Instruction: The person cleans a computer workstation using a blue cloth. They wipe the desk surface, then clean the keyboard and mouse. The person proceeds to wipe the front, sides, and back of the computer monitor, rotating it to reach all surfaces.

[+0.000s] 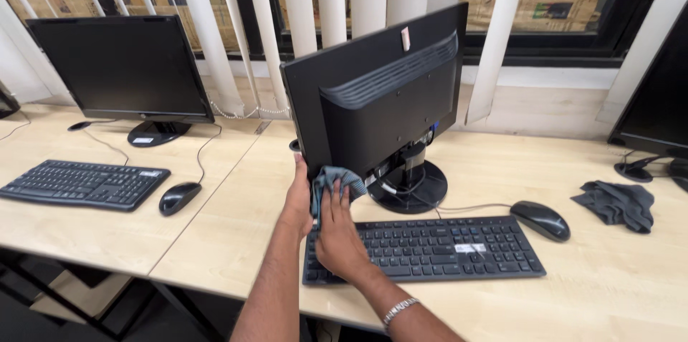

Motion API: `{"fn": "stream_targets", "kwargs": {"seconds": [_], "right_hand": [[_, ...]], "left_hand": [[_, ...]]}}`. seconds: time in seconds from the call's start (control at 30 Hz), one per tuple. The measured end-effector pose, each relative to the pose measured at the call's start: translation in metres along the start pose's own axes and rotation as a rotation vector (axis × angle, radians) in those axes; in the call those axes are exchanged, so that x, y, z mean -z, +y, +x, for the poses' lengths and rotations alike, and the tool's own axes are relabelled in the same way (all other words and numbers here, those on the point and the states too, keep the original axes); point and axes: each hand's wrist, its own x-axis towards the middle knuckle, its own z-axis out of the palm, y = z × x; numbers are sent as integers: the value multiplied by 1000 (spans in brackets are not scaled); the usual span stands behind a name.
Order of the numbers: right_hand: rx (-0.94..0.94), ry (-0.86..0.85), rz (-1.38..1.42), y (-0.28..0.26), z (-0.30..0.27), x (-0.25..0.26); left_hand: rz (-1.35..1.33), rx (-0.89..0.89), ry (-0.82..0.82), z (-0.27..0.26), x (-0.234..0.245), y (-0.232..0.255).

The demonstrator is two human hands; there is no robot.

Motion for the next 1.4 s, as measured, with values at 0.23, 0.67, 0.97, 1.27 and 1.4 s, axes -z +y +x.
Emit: {"fn": "stream_targets", "kwargs": {"seconds": [0.23,0.67,0.97,1.27,1.4], "right_hand": [[-241,94,536,-9,19,-44],[-477,649,436,63,37,-34],[-377,1111,646,102,45,34],[-495,447,556,118,64,16],[-211,833,764,66,67,43]], "left_hand": [[6,65,-8,2,10,-16],[161,-85,205,12,-1,-38],[679,-814,677,-18,-51,-21],[964,-989,644,-17,-65,-22],[1170,-1182,793,-19,-72,-2]]}}
